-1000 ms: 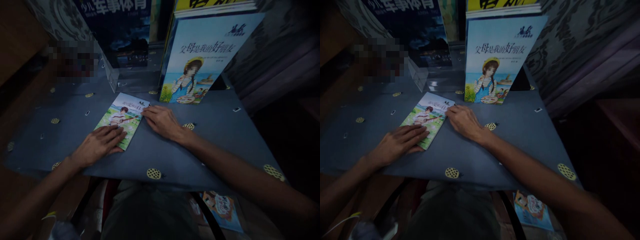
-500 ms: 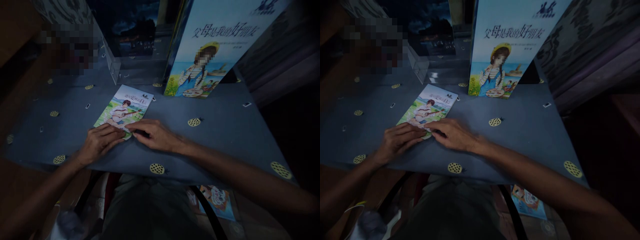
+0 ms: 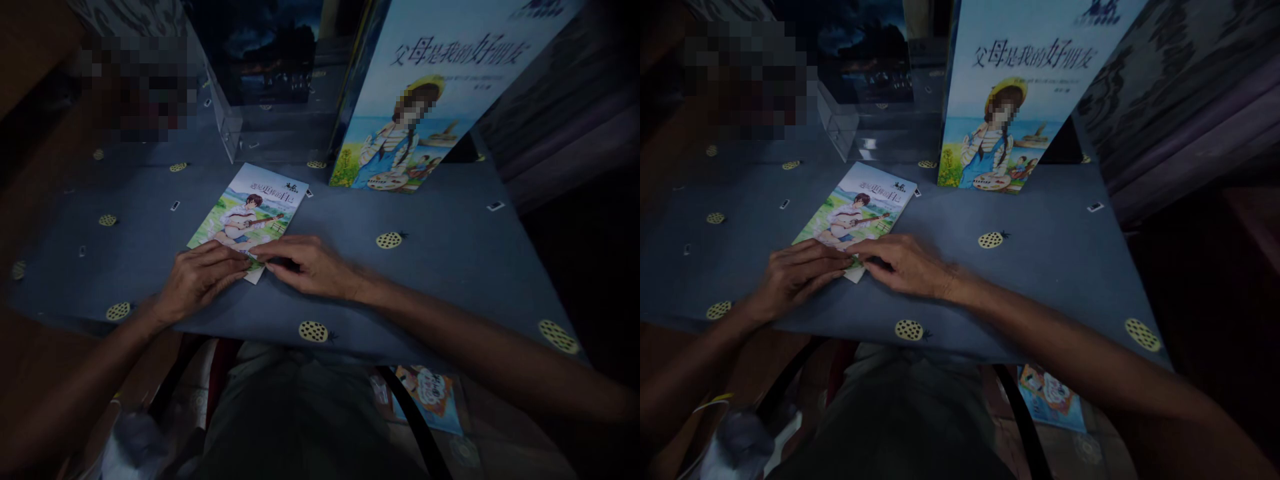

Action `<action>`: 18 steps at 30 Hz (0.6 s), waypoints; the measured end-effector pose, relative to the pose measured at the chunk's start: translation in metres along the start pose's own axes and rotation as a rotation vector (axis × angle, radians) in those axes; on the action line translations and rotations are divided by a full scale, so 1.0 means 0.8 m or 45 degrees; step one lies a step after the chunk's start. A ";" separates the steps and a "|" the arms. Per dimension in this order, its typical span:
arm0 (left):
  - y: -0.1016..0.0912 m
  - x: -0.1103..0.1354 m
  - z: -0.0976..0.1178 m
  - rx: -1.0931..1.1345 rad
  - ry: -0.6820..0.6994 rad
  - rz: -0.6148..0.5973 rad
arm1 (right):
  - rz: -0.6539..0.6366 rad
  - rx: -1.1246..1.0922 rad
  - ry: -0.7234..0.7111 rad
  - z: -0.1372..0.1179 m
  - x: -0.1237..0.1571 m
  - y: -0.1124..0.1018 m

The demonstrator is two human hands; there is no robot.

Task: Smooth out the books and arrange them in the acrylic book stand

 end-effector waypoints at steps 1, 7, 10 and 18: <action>0.000 0.001 0.000 -0.012 0.016 0.000 | 0.002 0.001 -0.020 -0.001 0.000 0.000; 0.005 0.010 -0.006 -0.065 -0.064 -0.063 | -0.014 -0.006 -0.118 -0.007 0.004 0.006; 0.005 0.012 -0.006 -0.046 -0.009 -0.030 | -0.059 0.041 -0.204 -0.016 0.005 0.010; 0.002 0.011 -0.001 0.092 0.051 0.084 | -0.266 0.488 -0.361 -0.042 0.007 0.020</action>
Point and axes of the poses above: each hand's wrist, its own x-axis away from the middle knuckle, its own y-axis out of the palm, z = x × y, the point moved 4 cm from there along -x, towards the middle knuckle, and after that the axes turned 5 degrees about x, right-handed, at the moved point
